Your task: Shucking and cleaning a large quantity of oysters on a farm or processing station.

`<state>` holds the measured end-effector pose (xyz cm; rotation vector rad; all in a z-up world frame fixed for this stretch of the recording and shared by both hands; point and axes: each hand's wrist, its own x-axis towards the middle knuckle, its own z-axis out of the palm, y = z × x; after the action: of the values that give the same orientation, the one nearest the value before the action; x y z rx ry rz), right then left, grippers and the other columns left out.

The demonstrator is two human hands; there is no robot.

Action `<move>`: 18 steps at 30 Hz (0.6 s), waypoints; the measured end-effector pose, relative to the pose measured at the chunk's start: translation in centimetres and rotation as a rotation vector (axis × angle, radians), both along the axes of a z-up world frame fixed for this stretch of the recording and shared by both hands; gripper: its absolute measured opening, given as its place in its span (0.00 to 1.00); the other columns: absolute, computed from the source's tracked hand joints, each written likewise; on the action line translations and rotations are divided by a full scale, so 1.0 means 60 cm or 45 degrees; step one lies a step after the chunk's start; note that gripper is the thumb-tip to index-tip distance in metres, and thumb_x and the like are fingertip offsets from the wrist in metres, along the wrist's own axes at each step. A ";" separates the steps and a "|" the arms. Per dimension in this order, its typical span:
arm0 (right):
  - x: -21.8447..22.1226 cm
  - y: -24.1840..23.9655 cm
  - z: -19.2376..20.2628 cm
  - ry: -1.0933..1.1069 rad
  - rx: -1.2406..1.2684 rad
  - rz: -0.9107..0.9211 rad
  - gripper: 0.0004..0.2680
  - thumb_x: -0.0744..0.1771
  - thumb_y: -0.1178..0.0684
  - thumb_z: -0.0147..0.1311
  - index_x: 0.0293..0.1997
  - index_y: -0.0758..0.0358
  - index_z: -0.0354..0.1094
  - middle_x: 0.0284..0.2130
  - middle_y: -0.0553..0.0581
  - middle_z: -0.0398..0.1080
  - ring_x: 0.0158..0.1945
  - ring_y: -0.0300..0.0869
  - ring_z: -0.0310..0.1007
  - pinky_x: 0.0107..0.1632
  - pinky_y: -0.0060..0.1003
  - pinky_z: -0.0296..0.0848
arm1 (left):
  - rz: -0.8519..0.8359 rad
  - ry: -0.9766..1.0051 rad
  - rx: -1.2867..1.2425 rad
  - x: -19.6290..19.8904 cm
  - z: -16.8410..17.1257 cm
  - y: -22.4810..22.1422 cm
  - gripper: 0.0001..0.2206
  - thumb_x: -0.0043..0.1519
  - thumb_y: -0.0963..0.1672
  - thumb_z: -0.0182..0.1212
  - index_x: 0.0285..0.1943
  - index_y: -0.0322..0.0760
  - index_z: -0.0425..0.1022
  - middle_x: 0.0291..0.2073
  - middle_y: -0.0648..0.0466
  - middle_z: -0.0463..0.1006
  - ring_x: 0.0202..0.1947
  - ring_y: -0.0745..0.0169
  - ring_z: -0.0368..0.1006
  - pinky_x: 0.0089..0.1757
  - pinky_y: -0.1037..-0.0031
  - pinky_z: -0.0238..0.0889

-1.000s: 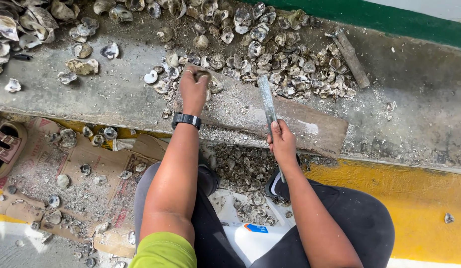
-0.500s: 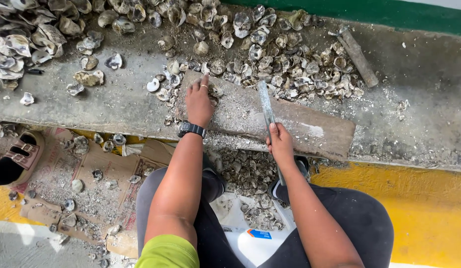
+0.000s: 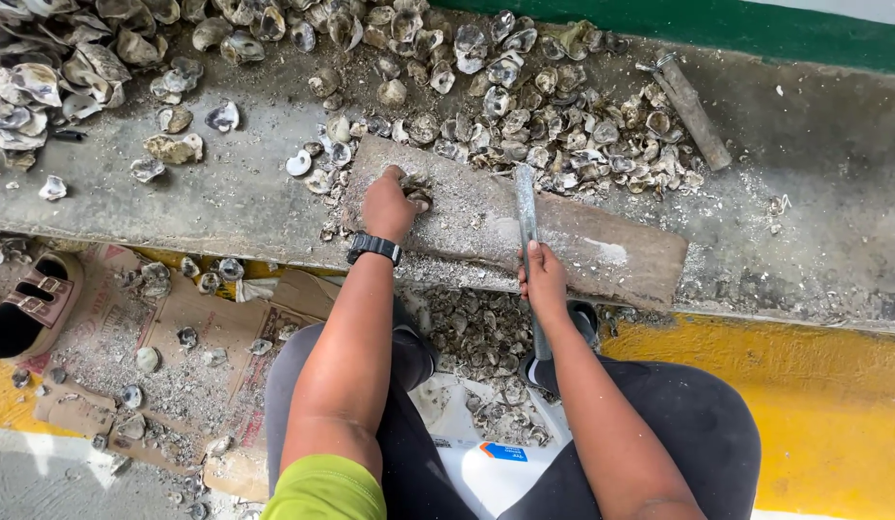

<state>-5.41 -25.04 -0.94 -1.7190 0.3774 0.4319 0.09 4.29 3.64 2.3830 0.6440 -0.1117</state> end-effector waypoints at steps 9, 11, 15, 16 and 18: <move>0.008 -0.002 -0.005 0.040 0.018 -0.007 0.18 0.71 0.34 0.42 0.42 0.59 0.68 0.18 0.47 0.63 0.16 0.32 0.59 0.20 0.30 0.60 | 0.088 -0.068 -0.290 0.004 0.088 0.011 0.29 0.51 0.45 0.77 0.61 0.34 0.70 0.48 0.42 0.81 0.49 0.46 0.78 0.48 0.60 0.70; 0.012 -0.005 -0.010 0.038 0.048 -0.005 0.18 0.71 0.34 0.41 0.41 0.60 0.68 0.18 0.48 0.63 0.16 0.33 0.59 0.20 0.31 0.61 | 0.091 -0.187 -0.318 -0.012 0.074 0.052 0.27 0.53 0.43 0.74 0.61 0.33 0.69 0.50 0.43 0.80 0.50 0.49 0.79 0.49 0.62 0.71; 0.027 -0.003 -0.009 0.089 0.072 -0.039 0.19 0.71 0.34 0.41 0.39 0.62 0.67 0.16 0.50 0.64 0.14 0.35 0.58 0.18 0.33 0.59 | 0.152 -0.133 -0.275 -0.106 0.179 0.157 0.18 0.59 0.42 0.70 0.56 0.32 0.72 0.50 0.45 0.81 0.48 0.55 0.79 0.50 0.64 0.71; 0.028 0.002 -0.005 0.087 0.075 -0.035 0.19 0.71 0.34 0.41 0.39 0.62 0.67 0.16 0.50 0.64 0.14 0.35 0.58 0.18 0.33 0.59 | 0.155 -0.135 -0.272 -0.151 0.185 0.190 0.18 0.59 0.42 0.70 0.56 0.32 0.72 0.50 0.45 0.81 0.48 0.55 0.79 0.50 0.64 0.71; 0.018 0.003 0.001 0.059 -0.005 -0.052 0.19 0.72 0.34 0.41 0.39 0.62 0.67 0.16 0.50 0.64 0.14 0.35 0.60 0.19 0.33 0.61 | 0.327 -0.097 -0.060 -0.244 0.194 0.252 0.18 0.59 0.45 0.70 0.55 0.32 0.74 0.48 0.41 0.81 0.48 0.50 0.79 0.50 0.60 0.70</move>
<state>-4.34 -24.86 -0.87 -1.7044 0.4459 0.4420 -14.55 19.43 15.28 2.2266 0.8930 0.0735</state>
